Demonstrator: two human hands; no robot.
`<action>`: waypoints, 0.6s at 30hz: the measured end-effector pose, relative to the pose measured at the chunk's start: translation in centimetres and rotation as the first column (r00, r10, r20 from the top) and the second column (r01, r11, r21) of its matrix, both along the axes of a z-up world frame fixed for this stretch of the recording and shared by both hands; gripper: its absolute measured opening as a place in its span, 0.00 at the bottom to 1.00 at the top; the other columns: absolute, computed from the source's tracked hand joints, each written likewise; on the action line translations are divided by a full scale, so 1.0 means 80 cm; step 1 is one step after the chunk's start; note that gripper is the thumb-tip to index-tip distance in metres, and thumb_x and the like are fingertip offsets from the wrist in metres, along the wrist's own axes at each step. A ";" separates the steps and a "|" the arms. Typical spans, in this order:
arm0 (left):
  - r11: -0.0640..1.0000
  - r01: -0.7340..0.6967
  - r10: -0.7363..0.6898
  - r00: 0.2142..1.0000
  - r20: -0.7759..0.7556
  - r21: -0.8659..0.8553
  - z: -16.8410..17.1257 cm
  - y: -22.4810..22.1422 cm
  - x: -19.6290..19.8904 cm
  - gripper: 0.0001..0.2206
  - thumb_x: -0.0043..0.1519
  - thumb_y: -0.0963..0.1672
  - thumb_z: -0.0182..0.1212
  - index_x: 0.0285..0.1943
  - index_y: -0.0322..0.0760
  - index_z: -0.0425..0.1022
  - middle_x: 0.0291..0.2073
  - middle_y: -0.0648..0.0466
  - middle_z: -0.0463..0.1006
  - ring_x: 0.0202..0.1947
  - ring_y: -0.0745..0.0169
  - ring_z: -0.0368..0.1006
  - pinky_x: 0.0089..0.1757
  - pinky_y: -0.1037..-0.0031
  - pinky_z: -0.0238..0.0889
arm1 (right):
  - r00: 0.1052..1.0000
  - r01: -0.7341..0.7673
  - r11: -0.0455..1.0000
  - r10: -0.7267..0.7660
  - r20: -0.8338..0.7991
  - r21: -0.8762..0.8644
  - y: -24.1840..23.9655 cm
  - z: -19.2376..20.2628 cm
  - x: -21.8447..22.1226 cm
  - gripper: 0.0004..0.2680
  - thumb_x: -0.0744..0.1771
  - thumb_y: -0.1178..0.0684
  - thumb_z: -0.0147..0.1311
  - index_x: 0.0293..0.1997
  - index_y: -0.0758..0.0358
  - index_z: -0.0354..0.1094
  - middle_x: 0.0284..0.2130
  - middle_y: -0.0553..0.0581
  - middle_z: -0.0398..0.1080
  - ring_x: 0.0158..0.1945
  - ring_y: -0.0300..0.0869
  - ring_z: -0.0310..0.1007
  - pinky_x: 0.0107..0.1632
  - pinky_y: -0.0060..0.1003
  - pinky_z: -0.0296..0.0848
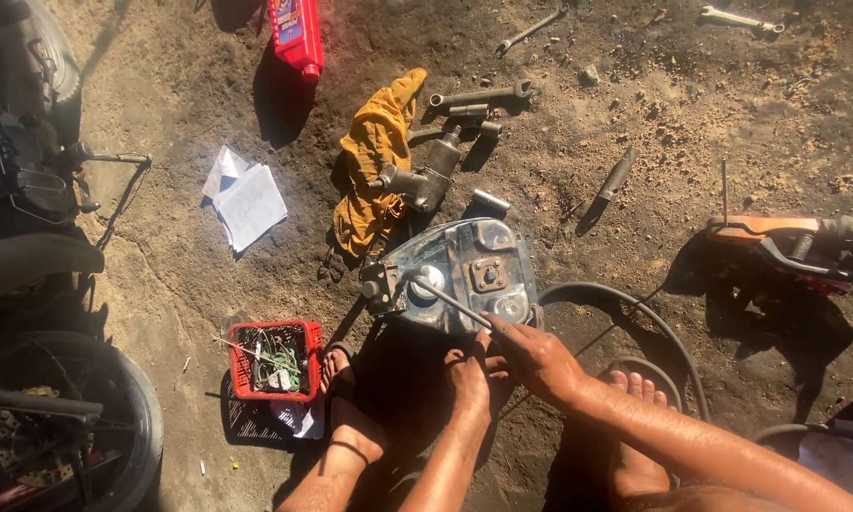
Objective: The person welds and repairs a motorcycle fuel tank on the ground.
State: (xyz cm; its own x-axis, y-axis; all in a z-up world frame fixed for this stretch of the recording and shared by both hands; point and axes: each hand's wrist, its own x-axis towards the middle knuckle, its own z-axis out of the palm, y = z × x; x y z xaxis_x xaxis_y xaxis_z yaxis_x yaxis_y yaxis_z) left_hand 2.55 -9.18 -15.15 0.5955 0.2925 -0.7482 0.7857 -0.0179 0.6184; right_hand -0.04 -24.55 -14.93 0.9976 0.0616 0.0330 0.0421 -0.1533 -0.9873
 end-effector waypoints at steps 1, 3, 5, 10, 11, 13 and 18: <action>0.999 -0.001 0.003 0.999 -0.035 0.044 0.012 -0.003 0.002 0.24 0.56 0.51 0.68 0.49 0.39 0.58 0.34 0.42 0.78 0.26 0.57 0.80 0.23 0.74 0.71 | 0.995 -0.038 0.992 0.049 -0.092 0.118 0.001 0.007 0.002 0.25 0.63 0.67 0.56 0.70 0.61 0.59 0.38 0.58 0.75 0.39 0.42 0.82 0.38 0.35 0.82; 0.999 0.032 -0.031 0.999 -0.016 0.041 0.005 0.004 0.005 0.26 0.57 0.52 0.69 0.47 0.30 0.59 0.34 0.41 0.77 0.26 0.56 0.81 0.23 0.73 0.71 | 1.000 0.002 1.000 -0.002 0.003 0.002 0.004 -0.003 -0.001 0.26 0.63 0.66 0.58 0.71 0.61 0.58 0.38 0.58 0.75 0.38 0.44 0.81 0.38 0.37 0.80; 0.997 0.064 -0.064 0.998 0.005 0.035 -0.004 0.013 0.002 0.29 0.57 0.52 0.70 0.45 0.21 0.60 0.35 0.41 0.76 0.25 0.54 0.81 0.23 0.71 0.71 | 0.994 0.053 0.992 -0.041 0.105 -0.113 0.005 -0.003 0.003 0.27 0.63 0.65 0.60 0.71 0.61 0.58 0.37 0.58 0.76 0.37 0.46 0.79 0.37 0.39 0.77; 0.998 -0.045 0.045 0.999 -0.002 -0.043 0.023 0.006 0.009 0.33 0.51 0.51 0.71 0.54 0.23 0.59 0.37 0.37 0.77 0.28 0.47 0.78 0.29 0.63 0.73 | 0.999 -0.028 0.993 0.022 -0.049 -0.115 -0.002 -0.001 0.015 0.28 0.63 0.62 0.61 0.72 0.57 0.55 0.37 0.58 0.74 0.34 0.45 0.78 0.35 0.40 0.77; 0.998 -0.048 0.048 0.999 -0.001 -0.041 0.005 0.016 0.005 0.33 0.51 0.51 0.71 0.54 0.23 0.59 0.37 0.37 0.77 0.28 0.47 0.78 0.29 0.63 0.73 | 0.999 -0.030 0.993 0.025 -0.048 -0.113 -0.003 -0.001 0.018 0.28 0.63 0.62 0.61 0.72 0.57 0.55 0.37 0.58 0.74 0.34 0.45 0.78 0.35 0.40 0.77; 0.995 0.038 -0.049 0.991 0.125 0.094 -0.033 0.033 -0.003 0.32 0.52 0.53 0.73 0.50 0.18 0.68 0.42 0.43 0.75 0.35 0.59 0.78 0.33 0.67 0.78 | 0.981 -0.030 1.000 0.031 0.191 -0.006 -0.009 -0.001 0.024 0.30 0.62 0.64 0.57 0.75 0.60 0.52 0.41 0.59 0.74 0.40 0.48 0.78 0.40 0.41 0.77; 0.999 -0.005 0.001 0.994 0.105 0.033 -0.003 0.024 0.004 0.31 0.51 0.52 0.73 0.49 0.20 0.65 0.42 0.45 0.69 0.35 0.54 0.77 0.32 0.65 0.79 | 0.998 -0.070 0.988 0.070 -0.001 -0.140 0.000 0.006 0.030 0.29 0.63 0.57 0.62 0.73 0.55 0.55 0.35 0.60 0.73 0.34 0.51 0.77 0.35 0.44 0.74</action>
State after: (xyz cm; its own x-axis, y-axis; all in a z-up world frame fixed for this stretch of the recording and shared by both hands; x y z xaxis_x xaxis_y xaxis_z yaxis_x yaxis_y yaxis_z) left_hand 2.90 -7.30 -15.38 0.6695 0.3180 -0.6713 0.7164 -0.0375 0.6967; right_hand 2.38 -24.52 -14.48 0.9905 0.1357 0.0229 0.0613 -0.2865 -0.9561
